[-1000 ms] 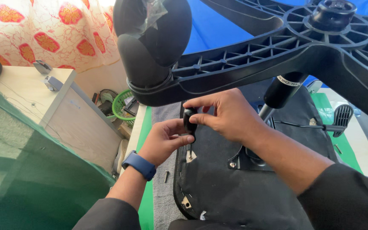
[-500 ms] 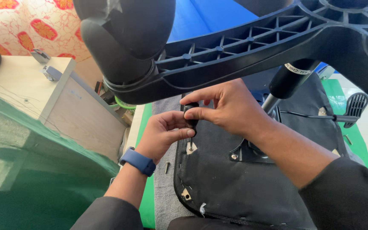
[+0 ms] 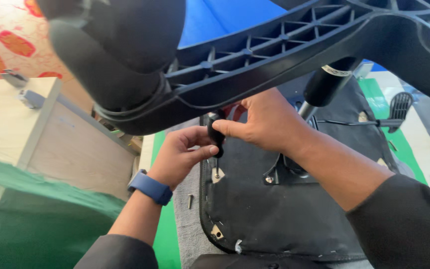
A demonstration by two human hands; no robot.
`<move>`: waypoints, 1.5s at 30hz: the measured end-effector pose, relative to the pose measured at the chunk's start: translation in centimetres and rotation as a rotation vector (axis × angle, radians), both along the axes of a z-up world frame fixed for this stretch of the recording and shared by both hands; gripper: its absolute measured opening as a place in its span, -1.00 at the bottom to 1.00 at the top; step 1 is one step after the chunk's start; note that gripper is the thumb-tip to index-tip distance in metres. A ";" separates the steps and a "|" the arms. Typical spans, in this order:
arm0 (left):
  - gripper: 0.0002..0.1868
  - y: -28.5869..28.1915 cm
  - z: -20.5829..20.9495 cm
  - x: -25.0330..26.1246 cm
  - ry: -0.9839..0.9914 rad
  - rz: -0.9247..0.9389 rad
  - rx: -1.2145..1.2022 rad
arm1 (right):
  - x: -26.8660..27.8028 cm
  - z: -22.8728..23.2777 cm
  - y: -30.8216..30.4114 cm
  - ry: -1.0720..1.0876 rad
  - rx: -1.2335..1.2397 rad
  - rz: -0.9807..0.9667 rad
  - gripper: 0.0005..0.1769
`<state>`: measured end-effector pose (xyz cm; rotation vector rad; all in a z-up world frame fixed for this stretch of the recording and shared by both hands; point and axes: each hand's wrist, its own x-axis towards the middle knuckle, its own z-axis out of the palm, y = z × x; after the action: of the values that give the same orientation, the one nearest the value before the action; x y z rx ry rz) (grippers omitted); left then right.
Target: The person uses a screwdriver to remove screws from the underside of an office chair seat. They unscrew multiple fasteners one by one and place them on the work surface.
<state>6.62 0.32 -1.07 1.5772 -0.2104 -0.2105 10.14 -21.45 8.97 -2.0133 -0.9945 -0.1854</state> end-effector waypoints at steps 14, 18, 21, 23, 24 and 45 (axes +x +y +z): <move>-0.54 0.2 0.2 0.8 0.033 -0.096 -0.172 | 0.3 -0.3 0.0 0.023 -0.028 0.045 -0.68; -0.60 -0.4 0.0 0.4 0.023 -0.122 -0.190 | 0.1 -0.3 -0.7 0.122 -0.022 0.068 -0.66; -0.60 -1.0 -0.2 0.0 0.002 -0.050 -0.169 | -0.1 0.0 -0.8 0.201 -0.014 0.040 -0.54; -0.60 -1.1 -0.2 -0.5 -0.024 -0.022 -0.154 | -0.3 0.4 -0.5 0.147 -0.056 -0.007 -0.51; -0.59 -1.2 0.1 -0.5 -0.038 -0.013 -0.143 | -0.4 0.7 -0.4 0.119 -0.073 -0.036 -0.49; -0.61 -0.2 0.1 -0.5 -0.072 0.044 -0.069 | -0.9 0.6 0.1 0.209 -0.151 -0.021 -0.52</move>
<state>6.15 0.17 -0.99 1.5202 -0.2360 -0.1109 9.25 -21.33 9.55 -2.1298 -0.8759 0.0905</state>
